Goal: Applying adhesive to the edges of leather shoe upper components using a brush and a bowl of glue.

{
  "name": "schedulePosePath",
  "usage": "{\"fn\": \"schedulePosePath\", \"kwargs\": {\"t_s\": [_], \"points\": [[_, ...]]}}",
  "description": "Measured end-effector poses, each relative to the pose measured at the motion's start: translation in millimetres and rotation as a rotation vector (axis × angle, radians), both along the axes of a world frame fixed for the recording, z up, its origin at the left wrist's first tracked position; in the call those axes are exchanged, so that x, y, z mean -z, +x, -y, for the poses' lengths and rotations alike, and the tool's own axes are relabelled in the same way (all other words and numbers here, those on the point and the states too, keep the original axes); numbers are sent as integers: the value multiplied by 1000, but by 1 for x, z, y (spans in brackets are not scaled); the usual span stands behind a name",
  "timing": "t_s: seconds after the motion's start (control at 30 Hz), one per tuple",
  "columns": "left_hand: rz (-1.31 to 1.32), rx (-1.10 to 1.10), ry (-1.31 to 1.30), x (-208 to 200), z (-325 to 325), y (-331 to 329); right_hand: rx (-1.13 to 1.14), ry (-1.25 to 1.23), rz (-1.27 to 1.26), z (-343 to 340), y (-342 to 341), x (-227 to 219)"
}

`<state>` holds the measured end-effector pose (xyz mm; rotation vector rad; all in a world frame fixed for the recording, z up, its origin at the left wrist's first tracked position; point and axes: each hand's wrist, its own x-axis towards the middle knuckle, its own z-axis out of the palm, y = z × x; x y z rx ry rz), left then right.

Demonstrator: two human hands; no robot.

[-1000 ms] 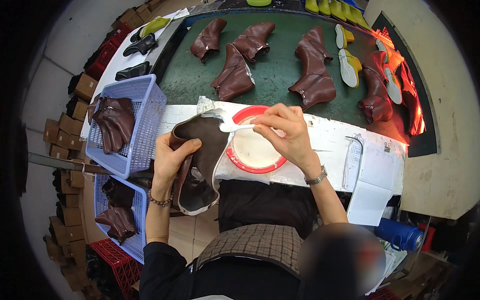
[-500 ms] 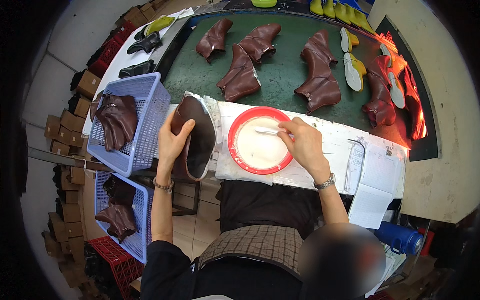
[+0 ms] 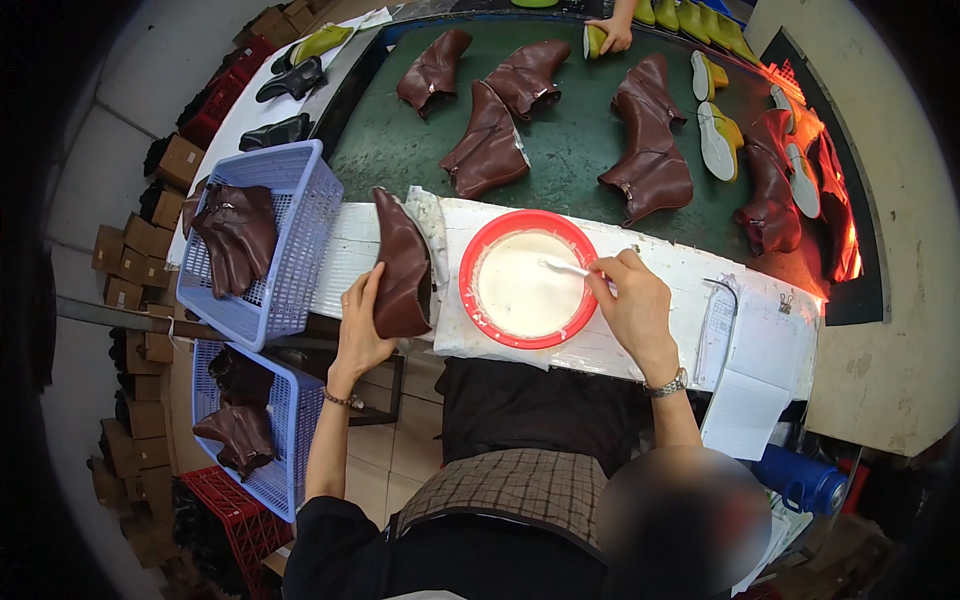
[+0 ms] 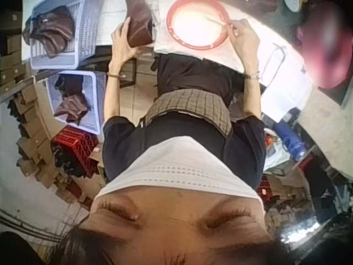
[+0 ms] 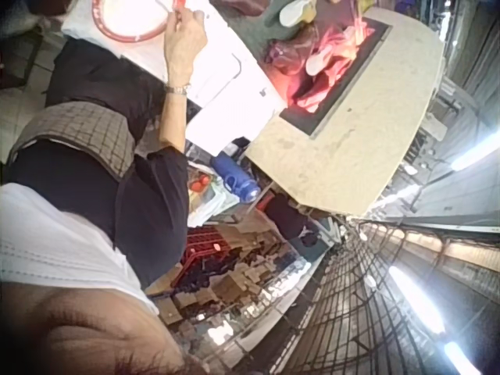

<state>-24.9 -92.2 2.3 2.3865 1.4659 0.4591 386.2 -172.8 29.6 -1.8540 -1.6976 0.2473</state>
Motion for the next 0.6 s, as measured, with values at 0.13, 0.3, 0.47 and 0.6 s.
{"fn": "schedulePosePath", "kwargs": {"t_s": [0.13, 0.3, 0.47, 0.6], "points": [[241, 15, 76, -22, 10, 8, -13, 56, -175, -2, 2, 2], [345, 192, 91, -52, 32, 37, -187, 233, -451, -10, -31, -23], [482, 417, 71, -54, 39, 43, -164, 314, -380, -37, -28, -29], [544, 354, 51, -55, 44, 41, -218, 411, -419, -41, -23, -37]]}}
